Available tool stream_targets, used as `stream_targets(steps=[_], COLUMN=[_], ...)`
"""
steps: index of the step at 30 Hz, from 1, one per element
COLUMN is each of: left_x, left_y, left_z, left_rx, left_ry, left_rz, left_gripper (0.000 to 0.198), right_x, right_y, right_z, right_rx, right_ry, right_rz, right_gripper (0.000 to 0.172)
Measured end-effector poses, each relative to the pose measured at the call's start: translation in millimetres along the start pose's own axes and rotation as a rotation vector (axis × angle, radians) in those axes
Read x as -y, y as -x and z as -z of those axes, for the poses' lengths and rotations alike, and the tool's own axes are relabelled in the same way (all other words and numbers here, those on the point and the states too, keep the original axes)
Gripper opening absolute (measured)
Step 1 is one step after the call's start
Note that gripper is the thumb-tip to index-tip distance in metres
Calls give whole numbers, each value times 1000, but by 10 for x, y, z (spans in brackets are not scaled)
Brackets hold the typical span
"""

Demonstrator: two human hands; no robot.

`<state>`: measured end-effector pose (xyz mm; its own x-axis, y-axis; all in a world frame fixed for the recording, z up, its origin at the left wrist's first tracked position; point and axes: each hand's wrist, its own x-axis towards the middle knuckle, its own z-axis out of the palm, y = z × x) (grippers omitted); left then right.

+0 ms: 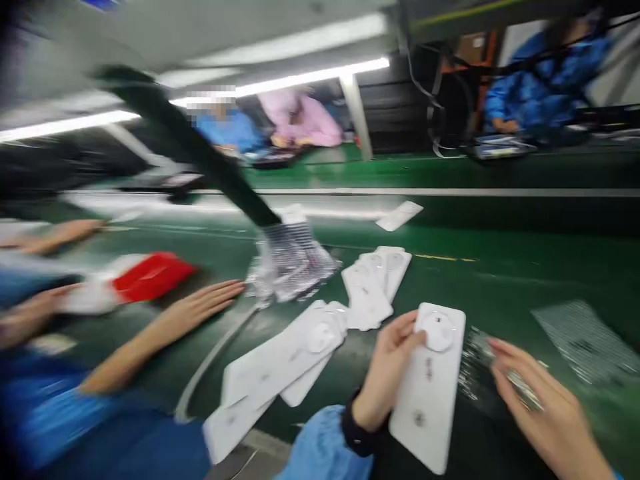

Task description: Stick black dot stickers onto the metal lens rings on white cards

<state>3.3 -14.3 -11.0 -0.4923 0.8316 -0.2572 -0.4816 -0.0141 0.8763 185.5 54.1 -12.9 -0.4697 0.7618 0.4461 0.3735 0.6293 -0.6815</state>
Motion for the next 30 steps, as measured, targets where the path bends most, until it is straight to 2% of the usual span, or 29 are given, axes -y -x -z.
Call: stream_targets(steps=[2, 6, 9, 15, 18, 20, 23, 26, 30], left_x=[-20, -30, -61, -99, -72, -19, 61, 87, 98], left_y=[31, 116, 181, 182, 226, 228, 142, 64, 28], left_z=[-16, -34, -42, -71, -110, -130, -115, -72, -48], left_rx=[61, 102, 107, 73, 76, 92, 87, 25, 13], left_ry=[30, -36, -89, -126, -135, -100, -50, -7, 47], left_rz=[55, 25, 7, -15, -26, -22, 4, 35, 145], left_gripper=[30, 40, 41, 38, 29, 25, 32, 45, 56], right_x=[89, 252, 314, 287, 164, -29, -351, -420, -213], right_y=[-65, -254, -285, -252, -136, -54, -25, -35, -7], right_z=[9, -203, -321, -305, -242, -221, -279, -332, -316], right_rx=[28, 18, 13, 33, 85, 150, 157, 144, 146], right_ry=[2, -15, 8, 47, 82, 115, 108, 88, -9], right_rz=[79, 232, 287, 361, 455, 518, 624, 553, 314], right_gripper=[12, 12, 14, 19, 27, 33, 36, 44, 42])
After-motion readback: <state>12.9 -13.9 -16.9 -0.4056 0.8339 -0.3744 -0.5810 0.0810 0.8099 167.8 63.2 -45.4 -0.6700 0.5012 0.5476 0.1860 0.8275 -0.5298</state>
